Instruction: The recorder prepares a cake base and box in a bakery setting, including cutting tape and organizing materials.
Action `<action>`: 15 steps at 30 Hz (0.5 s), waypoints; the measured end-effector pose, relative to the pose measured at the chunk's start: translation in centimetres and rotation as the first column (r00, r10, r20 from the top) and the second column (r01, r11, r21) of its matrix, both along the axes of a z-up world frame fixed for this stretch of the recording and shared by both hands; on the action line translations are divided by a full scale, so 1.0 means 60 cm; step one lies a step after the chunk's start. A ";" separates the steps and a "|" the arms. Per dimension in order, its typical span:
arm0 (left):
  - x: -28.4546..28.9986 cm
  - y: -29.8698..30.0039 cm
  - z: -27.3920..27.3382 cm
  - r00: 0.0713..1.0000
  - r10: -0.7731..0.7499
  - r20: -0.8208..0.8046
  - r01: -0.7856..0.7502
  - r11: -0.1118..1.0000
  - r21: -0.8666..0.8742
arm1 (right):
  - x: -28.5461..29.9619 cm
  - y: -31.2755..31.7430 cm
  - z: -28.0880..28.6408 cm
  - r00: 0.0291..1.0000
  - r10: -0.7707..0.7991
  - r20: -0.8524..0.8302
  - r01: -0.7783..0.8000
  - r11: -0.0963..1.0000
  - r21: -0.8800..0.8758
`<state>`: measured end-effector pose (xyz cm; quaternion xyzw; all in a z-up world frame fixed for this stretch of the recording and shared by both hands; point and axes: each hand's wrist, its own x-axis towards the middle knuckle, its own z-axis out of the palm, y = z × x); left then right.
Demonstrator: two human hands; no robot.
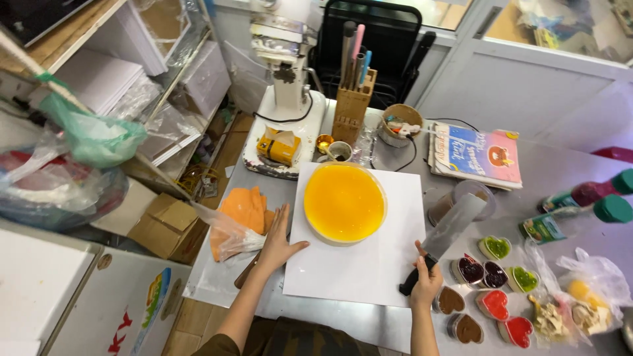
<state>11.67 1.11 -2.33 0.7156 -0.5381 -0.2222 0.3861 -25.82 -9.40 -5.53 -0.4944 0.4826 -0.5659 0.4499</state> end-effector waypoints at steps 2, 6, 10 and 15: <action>0.005 0.023 -0.010 0.998 0.052 0.030 -0.050 0.997 -0.064 | 0.005 0.008 0.017 0.998 0.000 -0.059 -0.004 0.998 -0.067; 0.015 0.082 -0.017 0.975 0.216 -0.046 -0.220 0.969 -0.115 | 0.018 0.020 0.026 0.988 -0.059 -0.141 0.025 0.973 -0.230; 0.022 0.159 -0.038 0.929 0.347 -0.126 -0.353 0.935 -0.024 | 0.051 0.024 0.011 0.997 0.054 -0.055 -0.064 0.976 -0.207; 0.044 0.277 -0.073 0.876 0.453 -0.162 -0.456 0.890 0.023 | 0.182 0.089 0.019 0.897 0.437 -0.058 -0.437 0.863 -0.254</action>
